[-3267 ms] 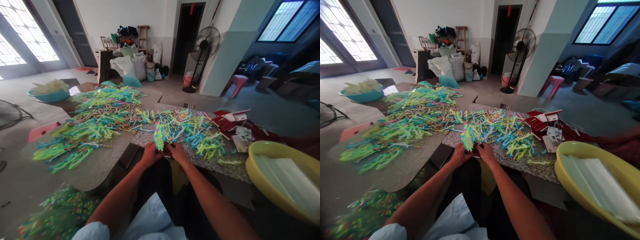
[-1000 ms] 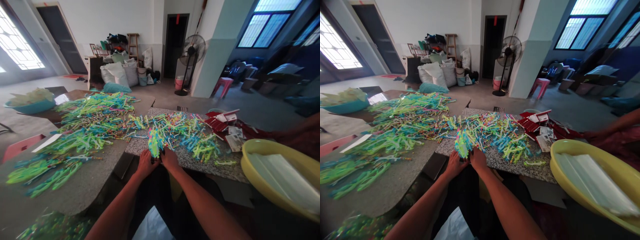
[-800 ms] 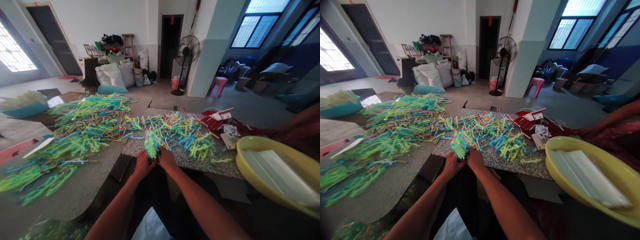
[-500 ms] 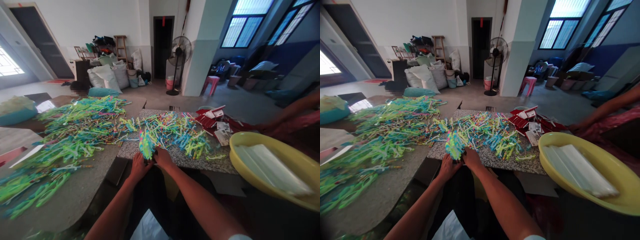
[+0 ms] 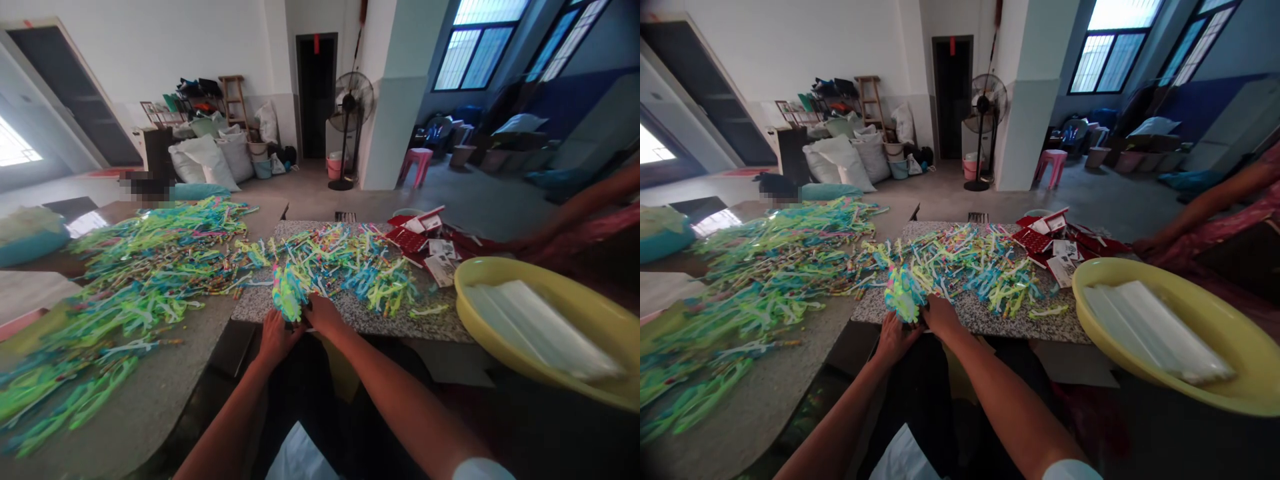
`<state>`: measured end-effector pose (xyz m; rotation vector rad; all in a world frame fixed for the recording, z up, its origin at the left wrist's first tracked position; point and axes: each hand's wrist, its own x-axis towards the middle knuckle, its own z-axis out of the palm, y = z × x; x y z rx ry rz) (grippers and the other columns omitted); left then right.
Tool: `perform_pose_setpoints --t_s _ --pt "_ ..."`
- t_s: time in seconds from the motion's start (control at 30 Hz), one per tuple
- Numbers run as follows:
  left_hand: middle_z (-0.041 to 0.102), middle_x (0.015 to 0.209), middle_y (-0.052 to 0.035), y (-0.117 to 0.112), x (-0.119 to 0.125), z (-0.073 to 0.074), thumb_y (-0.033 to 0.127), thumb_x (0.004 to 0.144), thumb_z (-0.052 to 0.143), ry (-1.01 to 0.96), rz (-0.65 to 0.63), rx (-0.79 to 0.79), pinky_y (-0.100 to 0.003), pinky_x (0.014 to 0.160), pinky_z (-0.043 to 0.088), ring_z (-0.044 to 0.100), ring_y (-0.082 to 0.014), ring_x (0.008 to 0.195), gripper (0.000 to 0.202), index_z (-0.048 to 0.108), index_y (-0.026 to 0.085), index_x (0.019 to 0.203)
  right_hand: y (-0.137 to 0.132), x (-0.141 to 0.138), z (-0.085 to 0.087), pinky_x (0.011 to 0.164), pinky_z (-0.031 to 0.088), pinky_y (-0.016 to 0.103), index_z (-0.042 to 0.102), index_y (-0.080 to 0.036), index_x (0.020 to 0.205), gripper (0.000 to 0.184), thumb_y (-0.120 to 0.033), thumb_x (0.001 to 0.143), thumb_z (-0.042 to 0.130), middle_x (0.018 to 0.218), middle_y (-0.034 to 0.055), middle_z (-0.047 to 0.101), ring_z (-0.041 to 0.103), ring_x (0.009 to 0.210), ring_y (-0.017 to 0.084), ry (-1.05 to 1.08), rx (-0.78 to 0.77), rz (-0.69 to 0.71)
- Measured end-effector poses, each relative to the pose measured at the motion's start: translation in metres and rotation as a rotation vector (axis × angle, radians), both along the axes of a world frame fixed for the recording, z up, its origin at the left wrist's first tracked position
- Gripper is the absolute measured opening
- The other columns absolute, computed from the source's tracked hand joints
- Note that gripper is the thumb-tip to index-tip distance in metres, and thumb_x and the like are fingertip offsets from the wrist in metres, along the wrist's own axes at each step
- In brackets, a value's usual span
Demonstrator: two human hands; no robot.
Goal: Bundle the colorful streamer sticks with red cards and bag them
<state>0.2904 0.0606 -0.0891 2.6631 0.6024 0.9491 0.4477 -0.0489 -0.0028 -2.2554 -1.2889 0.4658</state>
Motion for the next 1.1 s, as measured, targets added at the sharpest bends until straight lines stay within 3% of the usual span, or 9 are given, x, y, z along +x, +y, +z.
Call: perform_pose_setpoints --t_s 0.17,0.3,0.43,0.97,1.1 --pt "0.07 0.103 -0.0103 -0.001 -0.001 0.005 0.046 0.087 0.07 -0.013 -0.009 0.004 -0.051 0.096 0.052 0.063 -0.0331 0.107 0.032 0.063 0.023 0.108 -0.003 -0.008 0.013 0.077 0.044 0.03 0.062 -0.016 0.118 0.026 -0.032 0.1 0.053 0.11 0.0135 0.073 0.07 0.1 0.026 -0.091 -0.051 0.008" --pt "0.069 0.098 -0.0099 -0.003 -0.001 0.009 0.05 0.088 0.069 -0.008 -0.013 0.01 -0.05 0.092 0.053 0.063 -0.0328 0.103 0.031 0.063 0.024 0.104 -0.005 -0.015 0.014 0.081 0.047 0.034 0.058 -0.014 0.125 0.032 -0.035 0.103 0.047 0.123 0.0179 0.068 0.07 0.103 0.028 -0.206 -0.052 -0.003" --pt "0.069 0.093 -0.0096 -0.003 -0.001 0.011 0.05 0.089 0.068 -0.016 -0.009 0.028 -0.05 0.09 0.053 0.063 -0.0324 0.098 0.03 0.063 0.023 0.1 -0.008 -0.016 0.012 0.085 0.047 0.033 0.061 -0.017 0.118 0.028 -0.032 0.105 0.041 0.12 0.0146 0.07 0.069 0.105 0.026 -0.221 -0.032 0.031" --pt "0.07 0.097 -0.0094 0.0 0.0 0.004 0.051 0.089 0.067 -0.02 -0.004 0.024 -0.05 0.092 0.053 0.064 -0.0321 0.102 0.031 0.064 0.024 0.104 0.0 -0.01 0.016 0.079 0.045 0.03 0.065 -0.021 0.117 0.027 -0.034 0.099 0.05 0.111 0.0107 0.074 0.07 0.1 0.025 -0.212 -0.058 0.017" --pt "0.069 0.098 -0.009 0.0 -0.001 0.002 0.049 0.088 0.069 -0.049 0.002 0.06 -0.051 0.093 0.053 0.064 -0.0322 0.102 0.032 0.062 0.024 0.107 -0.004 0.004 0.014 0.078 0.043 0.028 0.068 -0.019 0.112 0.024 -0.034 0.099 0.054 0.108 0.01 0.075 0.069 0.1 0.023 -0.123 -0.036 0.029"
